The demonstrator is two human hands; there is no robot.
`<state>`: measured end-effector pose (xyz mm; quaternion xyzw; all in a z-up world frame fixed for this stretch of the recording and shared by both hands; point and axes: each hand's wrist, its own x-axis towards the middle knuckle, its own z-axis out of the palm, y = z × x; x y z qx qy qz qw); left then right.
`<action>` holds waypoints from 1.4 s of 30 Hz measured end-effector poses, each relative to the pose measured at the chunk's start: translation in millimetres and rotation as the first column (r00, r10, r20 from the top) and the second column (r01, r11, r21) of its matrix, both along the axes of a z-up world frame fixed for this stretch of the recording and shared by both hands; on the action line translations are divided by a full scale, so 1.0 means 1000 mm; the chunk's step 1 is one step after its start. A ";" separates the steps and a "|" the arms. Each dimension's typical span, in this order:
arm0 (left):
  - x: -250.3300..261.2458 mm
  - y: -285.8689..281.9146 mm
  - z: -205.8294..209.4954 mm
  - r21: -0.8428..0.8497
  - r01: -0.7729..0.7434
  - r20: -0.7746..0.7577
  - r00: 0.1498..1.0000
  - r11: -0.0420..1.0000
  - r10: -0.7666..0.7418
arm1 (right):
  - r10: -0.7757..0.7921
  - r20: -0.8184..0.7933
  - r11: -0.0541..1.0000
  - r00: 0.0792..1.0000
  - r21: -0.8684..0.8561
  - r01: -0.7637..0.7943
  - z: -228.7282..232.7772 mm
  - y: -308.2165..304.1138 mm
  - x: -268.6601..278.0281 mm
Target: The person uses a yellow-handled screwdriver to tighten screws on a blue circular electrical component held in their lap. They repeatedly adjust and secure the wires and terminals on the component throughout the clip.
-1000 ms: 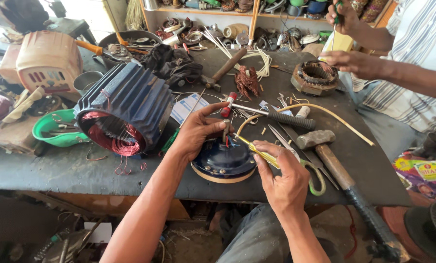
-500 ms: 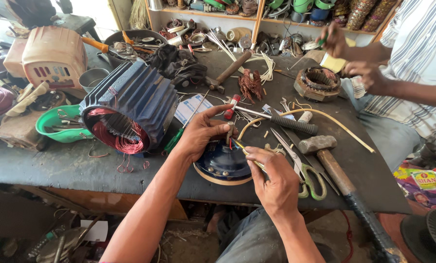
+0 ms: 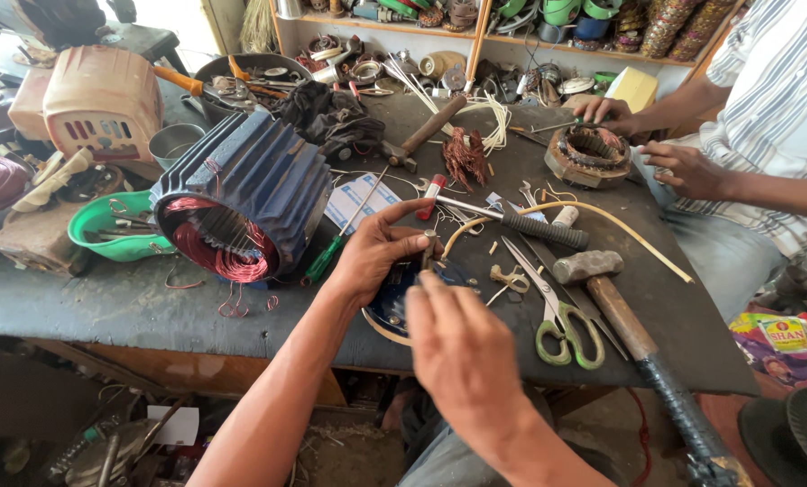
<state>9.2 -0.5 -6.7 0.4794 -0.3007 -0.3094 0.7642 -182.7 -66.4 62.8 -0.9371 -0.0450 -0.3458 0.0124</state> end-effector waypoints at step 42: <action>-0.021 0.004 0.011 0.004 -0.109 0.306 0.946 0.994 0.103 | 0.083 -0.138 0.761 0.987 0.649 0.027 -0.025 -0.058 -0.008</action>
